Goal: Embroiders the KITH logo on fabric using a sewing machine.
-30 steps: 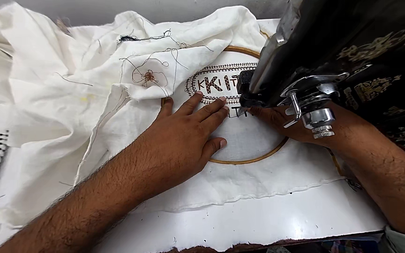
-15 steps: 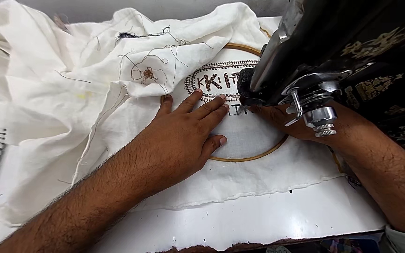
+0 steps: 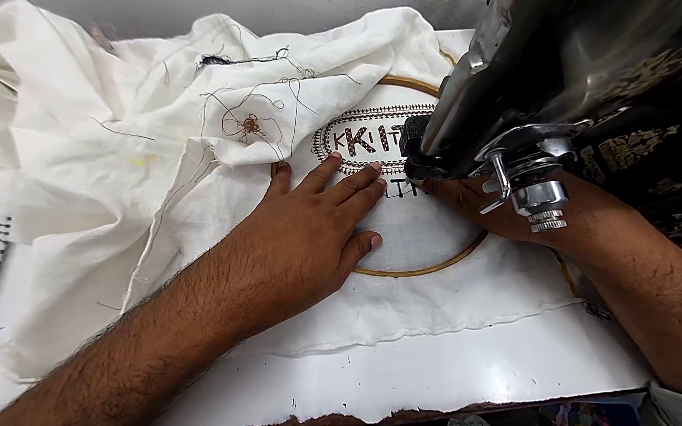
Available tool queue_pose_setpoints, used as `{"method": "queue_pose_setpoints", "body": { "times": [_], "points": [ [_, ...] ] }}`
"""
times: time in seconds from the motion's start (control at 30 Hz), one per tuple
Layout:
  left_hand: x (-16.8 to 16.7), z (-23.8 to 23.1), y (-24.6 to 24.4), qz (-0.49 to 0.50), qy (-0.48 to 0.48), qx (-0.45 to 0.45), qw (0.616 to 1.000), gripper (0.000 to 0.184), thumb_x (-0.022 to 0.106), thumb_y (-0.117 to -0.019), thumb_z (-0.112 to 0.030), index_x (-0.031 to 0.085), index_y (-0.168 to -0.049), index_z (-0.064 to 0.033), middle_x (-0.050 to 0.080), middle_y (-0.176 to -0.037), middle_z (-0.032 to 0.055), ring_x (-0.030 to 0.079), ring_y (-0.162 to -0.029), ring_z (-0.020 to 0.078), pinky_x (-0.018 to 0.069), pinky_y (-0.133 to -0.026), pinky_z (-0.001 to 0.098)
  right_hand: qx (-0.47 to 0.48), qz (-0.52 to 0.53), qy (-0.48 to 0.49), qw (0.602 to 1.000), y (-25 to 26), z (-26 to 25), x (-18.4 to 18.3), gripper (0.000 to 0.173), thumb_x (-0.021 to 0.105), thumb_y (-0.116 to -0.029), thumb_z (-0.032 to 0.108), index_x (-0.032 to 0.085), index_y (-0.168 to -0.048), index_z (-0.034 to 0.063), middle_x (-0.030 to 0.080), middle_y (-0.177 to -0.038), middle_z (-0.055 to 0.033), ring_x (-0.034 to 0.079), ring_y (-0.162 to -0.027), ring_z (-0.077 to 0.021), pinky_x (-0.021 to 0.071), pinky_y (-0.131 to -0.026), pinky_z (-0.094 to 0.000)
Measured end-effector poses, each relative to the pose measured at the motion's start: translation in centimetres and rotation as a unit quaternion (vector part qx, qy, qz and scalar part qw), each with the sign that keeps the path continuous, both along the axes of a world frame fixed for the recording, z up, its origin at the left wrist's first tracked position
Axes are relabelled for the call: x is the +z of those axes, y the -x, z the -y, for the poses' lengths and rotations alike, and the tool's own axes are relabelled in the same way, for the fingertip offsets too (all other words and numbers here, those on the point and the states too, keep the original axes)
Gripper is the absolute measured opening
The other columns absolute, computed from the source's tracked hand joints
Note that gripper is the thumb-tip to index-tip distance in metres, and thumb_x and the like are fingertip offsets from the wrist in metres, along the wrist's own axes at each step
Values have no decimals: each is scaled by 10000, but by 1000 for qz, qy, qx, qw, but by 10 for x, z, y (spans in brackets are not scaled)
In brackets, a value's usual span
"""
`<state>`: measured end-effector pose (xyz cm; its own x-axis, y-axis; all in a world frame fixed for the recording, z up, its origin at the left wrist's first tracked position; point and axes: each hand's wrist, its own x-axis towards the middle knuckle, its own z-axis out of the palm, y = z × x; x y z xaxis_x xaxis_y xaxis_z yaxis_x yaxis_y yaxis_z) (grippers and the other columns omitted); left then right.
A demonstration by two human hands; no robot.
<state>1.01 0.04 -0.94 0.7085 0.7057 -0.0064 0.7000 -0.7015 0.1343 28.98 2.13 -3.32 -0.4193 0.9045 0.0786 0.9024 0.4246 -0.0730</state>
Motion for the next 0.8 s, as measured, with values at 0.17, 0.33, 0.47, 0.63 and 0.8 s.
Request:
{"method": "queue_pose_setpoints", "body": {
  "times": [0.17, 0.33, 0.47, 0.63, 0.8],
  "points": [
    [1, 1, 0, -2, 2, -2, 1000, 612, 288, -1072, -516, 441, -1580, -211, 395, -1645, -22, 338, -1527, 329, 298, -1120, 739, -4, -2, 15, 1000, 4, 5, 10, 520, 437, -1033, 479, 686, -1298, 108, 601, -1407, -213, 456, -1417, -440, 270, -1196, -634],
    [1, 2, 0, 0, 4, -3, 1000, 612, 289, -1070, -513, 438, -1581, -210, 393, -1646, -24, 333, -1528, 333, 293, -1115, 746, -8, 5, 22, 1000, 5, 7, 13, 523, 425, -1040, 477, 672, -1331, 119, 578, -1445, -208, 429, -1441, -438, 263, -1201, -633],
    [2, 2, 0, -2, 5, -2, 1000, 617, 286, -1070, -519, 436, -1582, -210, 386, -1650, -25, 322, -1534, 333, 277, -1118, 756, -15, 15, 37, 999, 6, 8, 16, 511, 444, -1040, 472, 669, -1335, 119, 575, -1449, -205, 417, -1448, -441, 270, -1202, -624],
    [1, 3, -1, -4, 4, -4, 1000, 611, 288, -1068, -515, 440, -1579, -216, 393, -1645, -26, 326, -1531, 335, 286, -1109, 760, -22, 17, 43, 999, 7, 10, 17, 527, 422, -1045, 484, 676, -1330, 120, 574, -1453, -206, 417, -1450, -437, 279, -1197, -620],
    [3, 4, -1, -6, 6, -4, 1000, 615, 295, -1070, -520, 443, -1578, -207, 391, -1647, -23, 324, -1533, 331, 283, -1111, 762, -20, 14, 41, 999, 8, 11, 18, 555, 385, -1053, 515, 667, -1350, 141, 566, -1466, -196, 404, -1458, -446, 280, -1195, -636]
  ]
}}
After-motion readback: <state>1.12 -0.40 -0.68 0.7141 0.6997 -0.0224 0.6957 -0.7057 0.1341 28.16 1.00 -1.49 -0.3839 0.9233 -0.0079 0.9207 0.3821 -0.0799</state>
